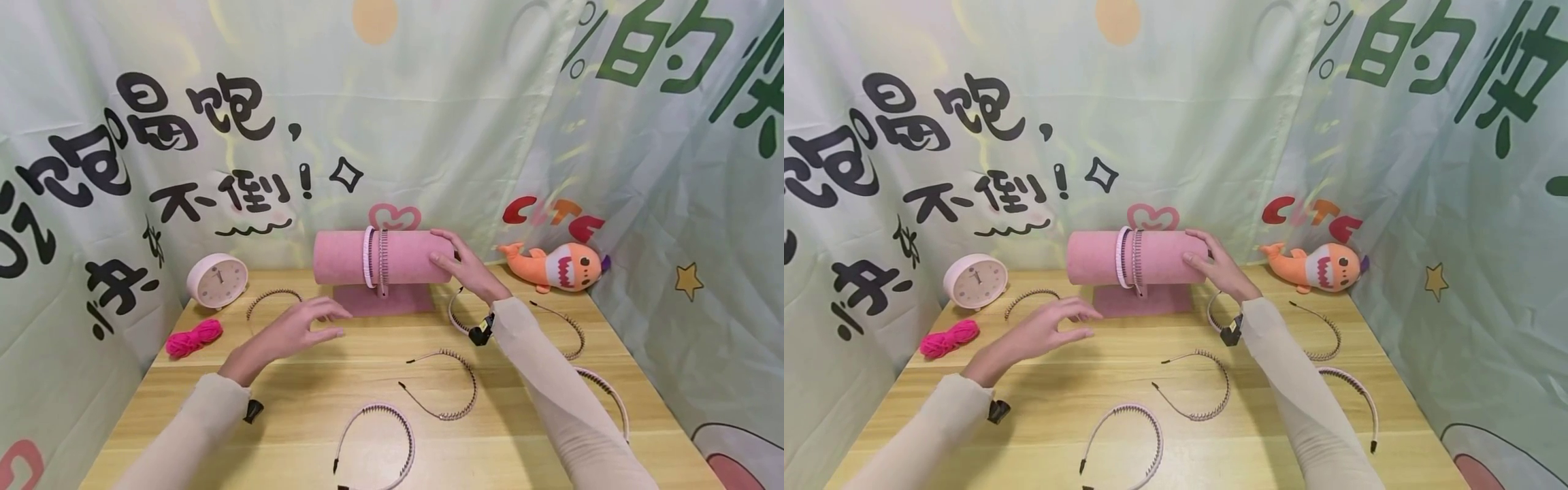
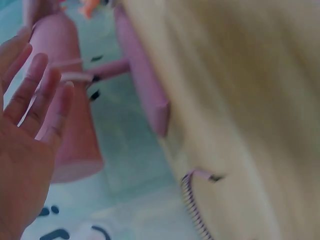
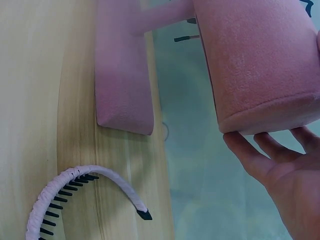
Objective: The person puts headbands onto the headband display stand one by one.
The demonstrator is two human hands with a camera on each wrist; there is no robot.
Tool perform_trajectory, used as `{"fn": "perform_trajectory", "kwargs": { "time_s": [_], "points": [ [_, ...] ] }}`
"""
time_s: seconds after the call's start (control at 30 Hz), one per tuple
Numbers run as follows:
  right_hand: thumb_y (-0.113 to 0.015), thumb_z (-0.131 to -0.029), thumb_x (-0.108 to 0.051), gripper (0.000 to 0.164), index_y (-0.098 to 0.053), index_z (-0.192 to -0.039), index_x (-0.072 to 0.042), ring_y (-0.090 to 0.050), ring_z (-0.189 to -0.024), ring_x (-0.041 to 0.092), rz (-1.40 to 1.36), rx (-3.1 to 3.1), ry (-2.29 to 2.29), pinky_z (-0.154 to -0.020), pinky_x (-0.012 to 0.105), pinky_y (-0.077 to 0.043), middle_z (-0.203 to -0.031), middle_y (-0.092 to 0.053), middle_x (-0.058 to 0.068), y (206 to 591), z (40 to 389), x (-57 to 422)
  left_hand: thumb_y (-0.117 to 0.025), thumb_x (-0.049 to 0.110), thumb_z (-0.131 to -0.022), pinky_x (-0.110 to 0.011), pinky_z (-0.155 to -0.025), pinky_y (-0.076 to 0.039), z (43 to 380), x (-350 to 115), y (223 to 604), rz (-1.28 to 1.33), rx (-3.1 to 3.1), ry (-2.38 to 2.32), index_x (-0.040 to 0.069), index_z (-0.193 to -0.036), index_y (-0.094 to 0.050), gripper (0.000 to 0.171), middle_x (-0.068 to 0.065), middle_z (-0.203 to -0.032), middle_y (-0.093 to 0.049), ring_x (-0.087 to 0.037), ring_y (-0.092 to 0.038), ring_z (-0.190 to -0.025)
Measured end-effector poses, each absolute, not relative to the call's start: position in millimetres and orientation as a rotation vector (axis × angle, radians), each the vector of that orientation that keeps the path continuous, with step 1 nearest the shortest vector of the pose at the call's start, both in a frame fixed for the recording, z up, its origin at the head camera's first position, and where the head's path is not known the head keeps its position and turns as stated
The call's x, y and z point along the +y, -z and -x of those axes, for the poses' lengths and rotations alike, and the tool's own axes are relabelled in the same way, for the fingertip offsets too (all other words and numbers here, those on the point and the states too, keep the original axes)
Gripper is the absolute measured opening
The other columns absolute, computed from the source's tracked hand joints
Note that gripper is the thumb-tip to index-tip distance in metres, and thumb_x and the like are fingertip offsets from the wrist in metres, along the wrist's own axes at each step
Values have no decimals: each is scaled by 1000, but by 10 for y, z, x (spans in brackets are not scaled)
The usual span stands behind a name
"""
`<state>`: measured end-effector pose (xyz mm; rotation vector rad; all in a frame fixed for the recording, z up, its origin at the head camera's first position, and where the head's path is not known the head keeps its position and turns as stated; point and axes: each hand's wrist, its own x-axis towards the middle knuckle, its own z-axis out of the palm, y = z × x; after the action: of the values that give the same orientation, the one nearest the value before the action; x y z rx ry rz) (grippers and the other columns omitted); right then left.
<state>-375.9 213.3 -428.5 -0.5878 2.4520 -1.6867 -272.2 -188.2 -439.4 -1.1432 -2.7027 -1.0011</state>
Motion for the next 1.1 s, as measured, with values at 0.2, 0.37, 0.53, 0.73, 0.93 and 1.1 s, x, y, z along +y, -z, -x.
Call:
{"fn": "perform_trajectory", "kwargs": {
  "time_s": [0.2,0.37,0.53,0.73,0.93,1.1],
  "points": [
    [-63,-111,-45,64,-33,-168,-40,-22,-167,34,585,2434,1698,-128,71,-30,-181,-18,-2,4274,3749,2128,-80,24,-101,-43,-95,-63,2622,-1734,4676,1302,-2720,1044,16,-129,-76,29,-1,-126,-76,-26,-72,-109],
    [-62,-112,-44,63,-34,-168,-40,-25,-165,34,597,2448,1701,-128,70,-31,-180,-21,-1,4276,3753,2124,-77,28,-104,-33,-97,-63,2515,-1590,4856,1401,-2823,1168,15,-129,-76,29,0,-126,-75,-21,-73,-111],
    [-62,-111,-47,62,-36,-167,-40,-26,-165,32,609,2469,1689,-128,70,-31,-179,-24,-3,4294,3770,2130,-75,31,-105,-27,-98,-60,2412,-1463,5007,1529,-2890,1226,16,-132,-77,31,-2,-125,-74,-5,-67,-108],
    [-62,-111,-49,61,-37,-166,-41,-29,-164,33,610,2466,1693,-127,69,-33,-178,-26,-1,4296,3775,2134,-77,21,-103,-21,-94,-60,2345,-1336,5091,1639,-2879,1273,14,-131,-79,28,1,-122,-73,4,-64,-102],
    [-62,-111,-48,62,-36,-166,-41,-30,-163,33,606,2452,1700,-125,68,-36,-178,-27,0,4283,3761,2132,-78,24,-102,-18,-93,-58,2328,-1223,5140,1663,-2924,1206,19,-129,-80,27,10,-118,-72,7,-62,-101],
    [-63,-111,-45,63,-35,-167,-40,-26,-165,33,575,2439,1702,-127,70,-32,-179,-24,0,4251,3732,2122,-80,26,-100,-16,-89,-55,2320,-1157,5174,1646,-2969,1103,23,-127,-81,27,15,-113,-71,8,-60,-96]
  ]
}}
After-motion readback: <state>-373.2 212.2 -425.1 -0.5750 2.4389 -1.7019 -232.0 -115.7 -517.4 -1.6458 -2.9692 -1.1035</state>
